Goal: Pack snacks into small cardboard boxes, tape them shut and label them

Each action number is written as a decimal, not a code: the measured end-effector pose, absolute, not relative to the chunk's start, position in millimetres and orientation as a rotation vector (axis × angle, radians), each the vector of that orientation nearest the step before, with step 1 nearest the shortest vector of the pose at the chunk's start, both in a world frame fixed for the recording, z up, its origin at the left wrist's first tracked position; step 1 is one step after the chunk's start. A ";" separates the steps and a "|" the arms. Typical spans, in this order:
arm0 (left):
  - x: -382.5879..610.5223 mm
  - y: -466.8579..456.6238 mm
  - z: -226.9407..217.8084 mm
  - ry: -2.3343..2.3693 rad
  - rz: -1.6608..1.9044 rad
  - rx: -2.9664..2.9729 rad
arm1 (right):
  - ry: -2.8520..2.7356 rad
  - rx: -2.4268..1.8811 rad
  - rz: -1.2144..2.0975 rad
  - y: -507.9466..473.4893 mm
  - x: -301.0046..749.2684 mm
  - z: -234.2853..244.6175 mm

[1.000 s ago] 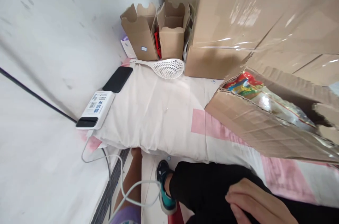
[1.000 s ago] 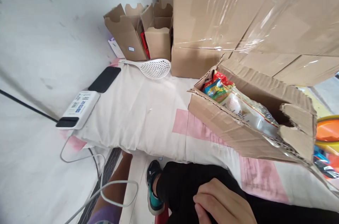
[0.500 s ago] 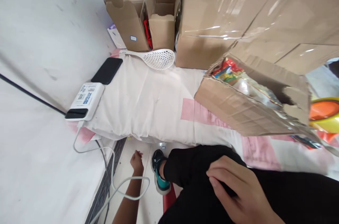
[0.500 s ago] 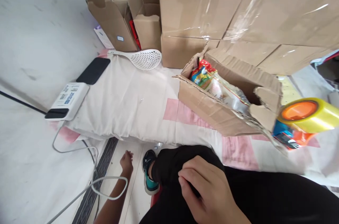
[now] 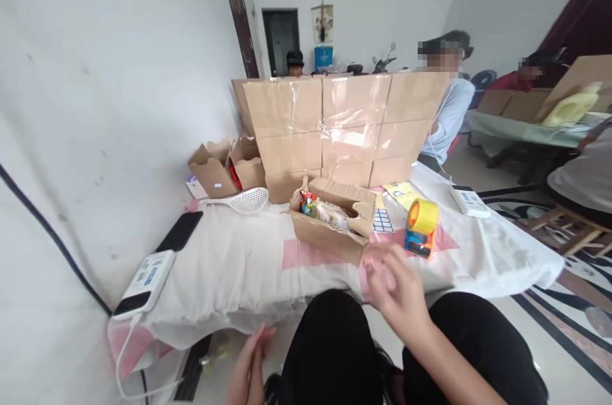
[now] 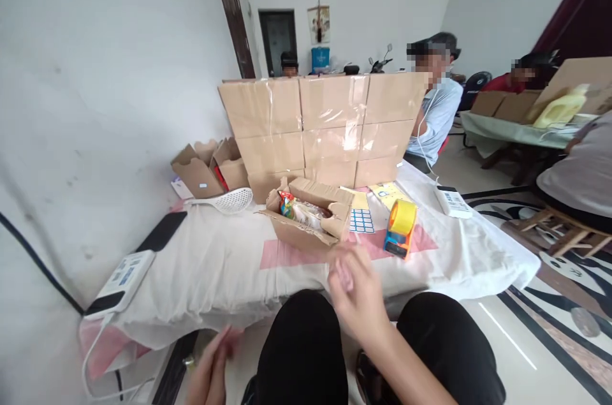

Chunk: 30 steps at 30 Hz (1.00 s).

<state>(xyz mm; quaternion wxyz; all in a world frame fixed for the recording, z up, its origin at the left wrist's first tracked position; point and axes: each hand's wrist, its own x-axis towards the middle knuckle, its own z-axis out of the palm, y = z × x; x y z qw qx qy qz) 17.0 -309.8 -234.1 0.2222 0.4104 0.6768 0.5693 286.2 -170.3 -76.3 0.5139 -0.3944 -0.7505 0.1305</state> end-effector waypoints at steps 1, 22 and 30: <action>17.3 -288.7 -209.2 1.802 1.601 1.302 | -1.684 -1.017 0.321 -159.2 292.0 -74.2; 40.6 -40.1 -103.1 1.682 1.564 1.400 | -1.193 -0.889 1.313 -18.7 296.8 -91.1; 29.1 -35.3 -89.9 1.776 1.290 1.560 | -1.129 -0.713 1.202 22.6 283.1 -86.8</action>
